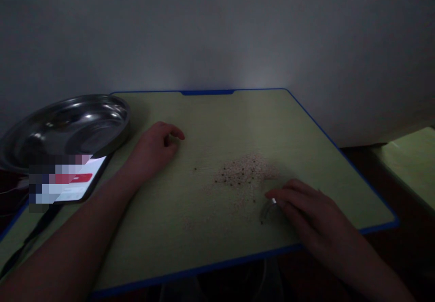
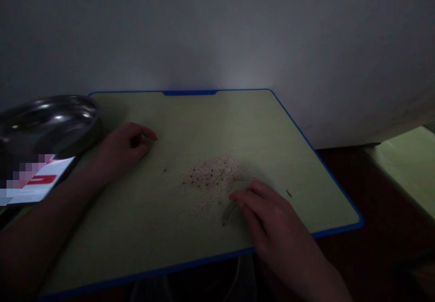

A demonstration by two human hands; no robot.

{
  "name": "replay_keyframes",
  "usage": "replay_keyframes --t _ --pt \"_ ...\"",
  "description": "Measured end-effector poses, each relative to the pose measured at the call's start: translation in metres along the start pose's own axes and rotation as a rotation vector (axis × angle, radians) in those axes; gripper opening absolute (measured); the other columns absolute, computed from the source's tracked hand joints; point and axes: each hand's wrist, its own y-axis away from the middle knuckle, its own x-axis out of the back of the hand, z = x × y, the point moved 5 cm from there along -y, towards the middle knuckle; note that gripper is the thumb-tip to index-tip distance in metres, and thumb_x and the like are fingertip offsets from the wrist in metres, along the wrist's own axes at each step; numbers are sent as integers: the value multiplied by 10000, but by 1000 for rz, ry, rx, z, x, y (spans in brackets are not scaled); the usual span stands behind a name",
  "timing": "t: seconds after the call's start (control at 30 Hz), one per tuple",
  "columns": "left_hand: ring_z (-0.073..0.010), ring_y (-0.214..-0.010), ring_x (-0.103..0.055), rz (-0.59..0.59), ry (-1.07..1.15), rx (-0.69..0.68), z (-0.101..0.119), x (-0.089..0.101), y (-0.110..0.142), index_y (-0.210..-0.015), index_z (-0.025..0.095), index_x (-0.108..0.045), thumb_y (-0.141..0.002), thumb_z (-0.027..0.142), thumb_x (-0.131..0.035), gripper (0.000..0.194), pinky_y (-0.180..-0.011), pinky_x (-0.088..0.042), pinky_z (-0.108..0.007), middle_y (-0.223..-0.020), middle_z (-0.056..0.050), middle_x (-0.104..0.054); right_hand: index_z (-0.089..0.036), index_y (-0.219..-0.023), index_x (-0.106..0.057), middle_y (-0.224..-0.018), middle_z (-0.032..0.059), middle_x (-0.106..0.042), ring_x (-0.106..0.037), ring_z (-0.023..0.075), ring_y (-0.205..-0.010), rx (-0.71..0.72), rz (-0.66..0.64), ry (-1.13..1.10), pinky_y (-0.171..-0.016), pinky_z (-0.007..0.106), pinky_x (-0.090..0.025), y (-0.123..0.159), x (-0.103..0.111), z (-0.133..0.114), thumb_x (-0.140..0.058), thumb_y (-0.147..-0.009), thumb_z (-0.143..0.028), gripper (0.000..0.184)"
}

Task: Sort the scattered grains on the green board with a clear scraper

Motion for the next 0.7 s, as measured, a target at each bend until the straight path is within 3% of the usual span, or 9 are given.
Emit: replay_keyframes --t 0.4,0.7 --pt "-206 -780 -593 -6 6 22 1 0 -1 -864 201 -651 -719 183 -450 248 -781 -482 -345 -910 -66 -641 -257 -1079 -668 -944 50 -664 -656 177 -866 -34 -23 -24 -718 322 -556 16 1 -2 -420 -985 -230 267" --pt "-196 -777 -599 -14 7 14 3 1 -2 -840 199 -652 -706 172 -453 241 -769 -490 -332 -906 -60 -650 -227 -1079 -673 -947 66 -651 -640 191 -868 -79 9 -8 -754 369 -535 13 -3 5 -415 -979 -220 277"
